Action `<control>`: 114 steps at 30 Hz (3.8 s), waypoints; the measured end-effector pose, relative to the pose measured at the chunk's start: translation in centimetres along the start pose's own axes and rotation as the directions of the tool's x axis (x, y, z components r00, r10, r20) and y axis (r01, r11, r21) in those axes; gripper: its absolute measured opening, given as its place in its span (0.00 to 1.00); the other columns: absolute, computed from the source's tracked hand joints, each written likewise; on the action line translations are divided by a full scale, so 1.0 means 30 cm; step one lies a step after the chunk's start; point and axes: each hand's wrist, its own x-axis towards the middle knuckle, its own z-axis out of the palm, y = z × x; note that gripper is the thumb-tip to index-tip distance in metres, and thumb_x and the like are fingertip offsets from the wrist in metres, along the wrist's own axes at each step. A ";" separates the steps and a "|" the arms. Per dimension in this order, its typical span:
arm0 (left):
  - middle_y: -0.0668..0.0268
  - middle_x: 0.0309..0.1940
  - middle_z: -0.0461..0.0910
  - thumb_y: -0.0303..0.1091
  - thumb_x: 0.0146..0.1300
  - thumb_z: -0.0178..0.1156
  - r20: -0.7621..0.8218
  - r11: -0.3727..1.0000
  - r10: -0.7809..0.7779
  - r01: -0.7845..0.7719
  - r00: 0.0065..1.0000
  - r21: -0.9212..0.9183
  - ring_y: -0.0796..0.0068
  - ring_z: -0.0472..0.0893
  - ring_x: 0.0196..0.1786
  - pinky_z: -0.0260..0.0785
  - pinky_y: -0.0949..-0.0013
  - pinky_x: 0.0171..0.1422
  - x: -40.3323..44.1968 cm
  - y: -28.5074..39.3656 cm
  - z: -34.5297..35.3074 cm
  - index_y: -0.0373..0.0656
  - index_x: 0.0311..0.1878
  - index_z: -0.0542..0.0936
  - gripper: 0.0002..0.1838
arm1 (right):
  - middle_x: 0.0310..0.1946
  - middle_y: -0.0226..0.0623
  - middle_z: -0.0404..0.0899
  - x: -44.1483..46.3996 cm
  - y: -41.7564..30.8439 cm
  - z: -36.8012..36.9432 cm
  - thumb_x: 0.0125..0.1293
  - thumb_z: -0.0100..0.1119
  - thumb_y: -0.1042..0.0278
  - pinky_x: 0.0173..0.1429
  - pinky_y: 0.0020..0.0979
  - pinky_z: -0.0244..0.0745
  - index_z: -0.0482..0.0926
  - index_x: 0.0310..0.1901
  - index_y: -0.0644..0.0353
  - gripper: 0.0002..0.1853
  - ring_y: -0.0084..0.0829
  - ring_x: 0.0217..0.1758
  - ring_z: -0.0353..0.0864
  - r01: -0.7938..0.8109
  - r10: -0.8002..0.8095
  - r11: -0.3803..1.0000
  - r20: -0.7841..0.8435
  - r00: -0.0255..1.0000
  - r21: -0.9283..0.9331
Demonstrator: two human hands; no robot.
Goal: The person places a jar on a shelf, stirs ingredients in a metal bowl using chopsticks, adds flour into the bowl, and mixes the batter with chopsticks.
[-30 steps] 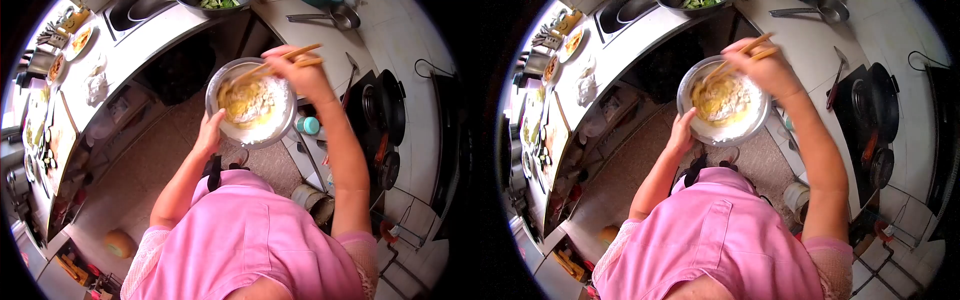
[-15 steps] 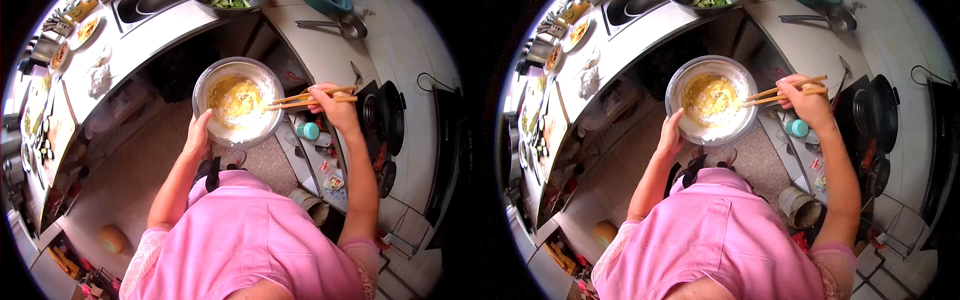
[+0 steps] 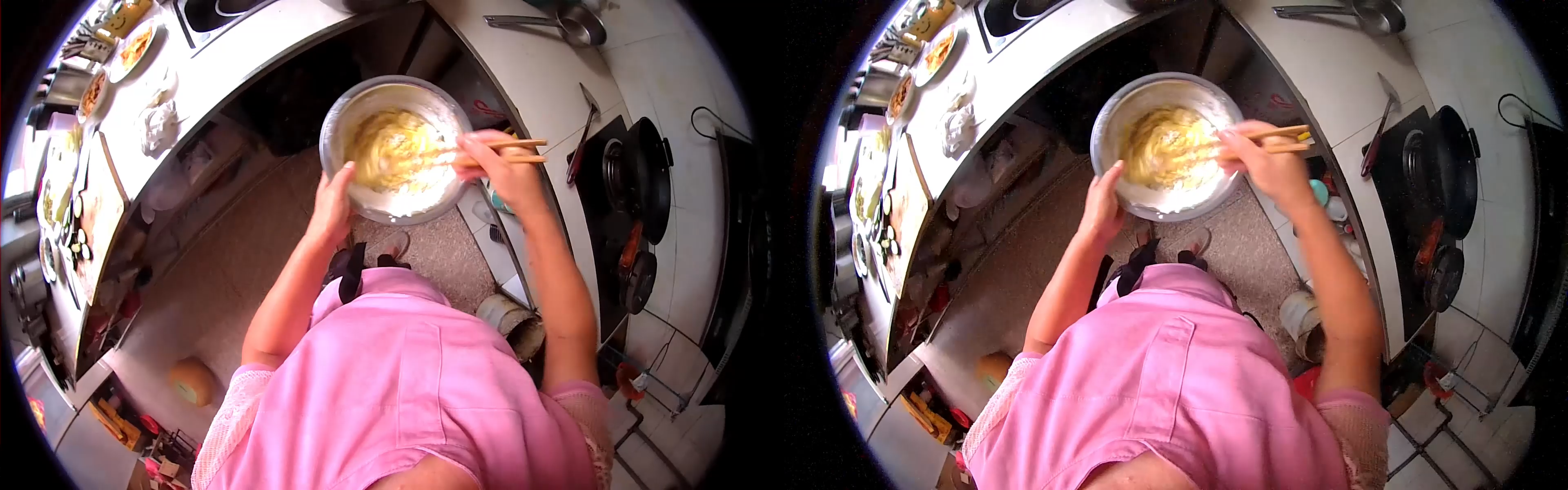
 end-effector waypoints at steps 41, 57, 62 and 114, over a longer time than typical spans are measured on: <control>0.58 0.46 0.72 0.37 0.57 0.53 0.023 0.986 0.167 -0.166 0.986 -0.022 0.67 0.73 0.48 0.66 0.67 0.50 0.049 0.247 -0.099 0.36 0.56 0.63 0.25 | 0.23 0.36 0.77 0.164 -0.232 0.109 0.62 0.49 0.67 0.31 0.22 0.75 0.76 0.34 0.66 0.11 0.22 0.23 0.77 0.171 -0.178 0.982 -0.082 0.981 -0.080; 0.60 0.50 0.68 0.39 0.59 0.52 -0.121 0.951 0.298 -0.305 0.947 -0.045 0.67 0.70 0.51 0.64 0.65 0.54 0.278 0.433 -0.054 0.38 0.57 0.62 0.24 | 0.24 0.38 0.77 0.589 -0.121 0.160 0.59 0.54 0.66 0.28 0.31 0.79 0.74 0.36 0.65 0.10 0.30 0.23 0.79 -0.062 0.005 0.830 0.102 0.995 0.555; 0.59 0.50 0.69 0.39 0.59 0.51 -0.223 0.950 0.288 -0.307 0.931 -0.056 0.67 0.71 0.51 0.64 0.64 0.54 0.317 0.551 -0.055 0.37 0.56 0.62 0.24 | 0.26 0.39 0.78 0.726 -0.343 0.075 0.59 0.53 0.66 0.29 0.32 0.80 0.75 0.37 0.64 0.10 0.30 0.24 0.80 0.067 -0.147 0.817 0.095 0.985 0.572; 0.51 0.45 0.69 0.32 0.53 0.45 -0.208 0.992 0.069 -0.088 0.976 -0.086 0.56 0.75 0.43 0.73 0.53 0.42 1.737 1.495 -0.405 0.31 0.51 0.61 0.22 | 0.41 0.38 0.76 2.609 -0.852 0.999 0.59 0.43 0.54 0.53 0.55 0.54 0.78 0.36 0.49 0.15 0.41 0.48 0.72 0.408 -0.355 0.311 0.293 0.888 -0.859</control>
